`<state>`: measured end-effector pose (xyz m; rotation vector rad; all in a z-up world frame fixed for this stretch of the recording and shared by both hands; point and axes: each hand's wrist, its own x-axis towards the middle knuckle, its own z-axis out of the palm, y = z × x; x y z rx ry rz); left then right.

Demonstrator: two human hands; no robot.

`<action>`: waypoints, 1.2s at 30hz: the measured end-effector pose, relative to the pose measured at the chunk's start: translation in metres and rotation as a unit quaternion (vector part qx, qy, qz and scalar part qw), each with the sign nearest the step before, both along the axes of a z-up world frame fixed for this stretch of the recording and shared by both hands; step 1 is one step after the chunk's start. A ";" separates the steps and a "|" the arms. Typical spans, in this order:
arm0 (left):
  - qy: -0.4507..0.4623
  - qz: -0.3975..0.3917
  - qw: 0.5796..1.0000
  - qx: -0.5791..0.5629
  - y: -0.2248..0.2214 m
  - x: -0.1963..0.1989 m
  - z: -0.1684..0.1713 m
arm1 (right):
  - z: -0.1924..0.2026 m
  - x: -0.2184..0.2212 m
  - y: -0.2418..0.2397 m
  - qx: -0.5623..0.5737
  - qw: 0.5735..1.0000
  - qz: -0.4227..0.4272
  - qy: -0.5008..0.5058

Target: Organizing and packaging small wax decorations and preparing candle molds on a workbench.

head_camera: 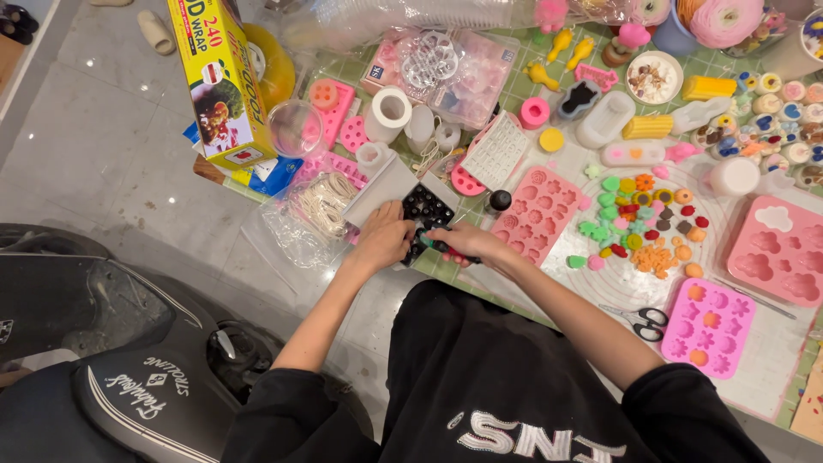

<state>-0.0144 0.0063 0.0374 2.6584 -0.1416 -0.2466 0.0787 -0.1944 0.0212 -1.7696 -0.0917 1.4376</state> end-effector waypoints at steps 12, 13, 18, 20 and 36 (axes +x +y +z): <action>-0.047 0.033 0.998 -0.025 -0.002 -0.002 -0.004 | -0.033 0.041 0.045 -0.132 0.963 0.211 -0.104; -0.047 0.033 0.998 -0.025 -0.002 -0.002 -0.005 | -0.020 0.041 0.045 -0.133 0.963 0.211 -0.104; -0.083 0.048 0.994 -0.046 -0.002 0.000 -0.002 | 0.039 0.037 0.047 -0.116 0.967 0.201 -0.109; -0.094 0.073 0.989 -0.091 -0.006 0.005 0.005 | -0.013 0.045 0.034 -0.038 0.982 0.167 -0.078; -0.111 0.143 0.956 -0.232 -0.037 0.175 -0.087 | 0.016 0.009 0.019 0.111 0.907 0.086 -0.396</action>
